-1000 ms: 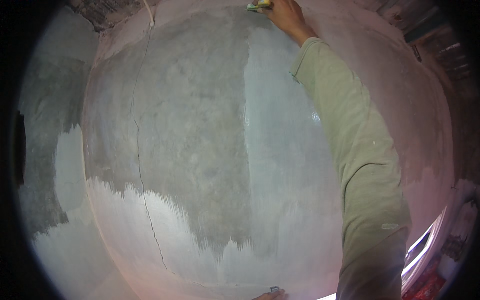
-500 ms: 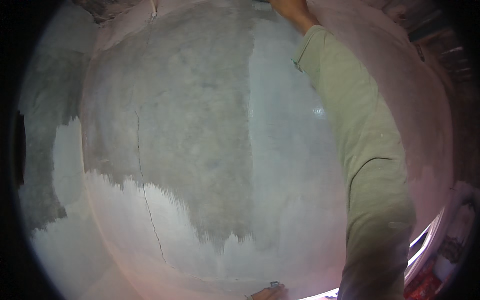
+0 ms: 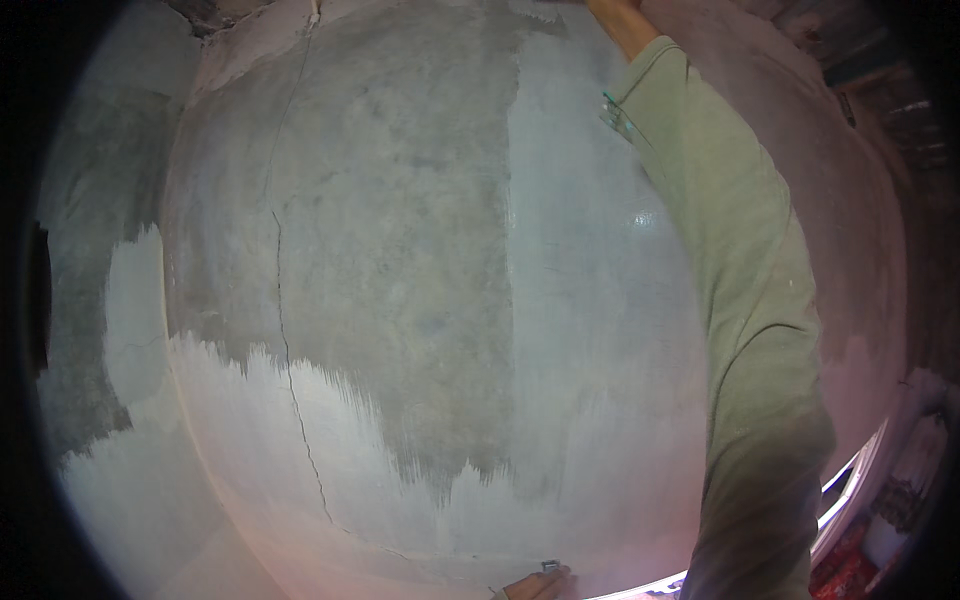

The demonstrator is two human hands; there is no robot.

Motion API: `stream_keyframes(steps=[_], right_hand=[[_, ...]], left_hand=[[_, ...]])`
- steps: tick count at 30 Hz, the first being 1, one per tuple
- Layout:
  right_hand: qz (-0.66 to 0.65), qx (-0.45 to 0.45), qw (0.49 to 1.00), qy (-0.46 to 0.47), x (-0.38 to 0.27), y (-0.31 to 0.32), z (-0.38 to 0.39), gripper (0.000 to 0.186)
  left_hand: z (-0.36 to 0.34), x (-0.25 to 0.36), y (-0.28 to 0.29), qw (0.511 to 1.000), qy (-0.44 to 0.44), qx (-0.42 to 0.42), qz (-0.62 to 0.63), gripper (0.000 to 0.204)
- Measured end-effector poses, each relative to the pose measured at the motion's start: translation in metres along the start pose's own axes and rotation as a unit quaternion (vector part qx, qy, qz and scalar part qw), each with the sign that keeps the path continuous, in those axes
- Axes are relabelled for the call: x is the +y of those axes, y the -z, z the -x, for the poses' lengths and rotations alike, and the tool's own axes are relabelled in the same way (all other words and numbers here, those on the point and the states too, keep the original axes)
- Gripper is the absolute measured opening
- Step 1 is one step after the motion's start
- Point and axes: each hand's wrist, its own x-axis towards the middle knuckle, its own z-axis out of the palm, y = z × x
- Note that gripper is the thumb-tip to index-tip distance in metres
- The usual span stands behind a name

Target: The person paints a ceiling with white paint using a brush and a small container. They repeatedly dip the brush into the container and apply paint in vertical strokes across the ceiling surface.

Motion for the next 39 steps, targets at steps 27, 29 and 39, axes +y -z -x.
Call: stream_keyframes(steps=[27, 29, 39], right_hand=[[0.246, -0.044, 0.944, 0.215, 0.012, -0.011, 0.046, 0.041], [0.266, -0.087, 0.939, 0.200, -0.005, 0.006, 0.051, 0.041], [0.073, -0.079, 0.968, 0.227, 0.008, -0.013, 0.027, 0.025]], left_hand=[[-0.009, 0.010, 0.026, 0.999, 0.024, 0.001, 0.046, 0.052], [-0.016, 0.013, 0.028, 0.998, 0.015, 0.004, 0.061, 0.052], [-0.018, 0.018, 0.049, 0.996, 0.036, 0.015, 0.081, 0.055]])
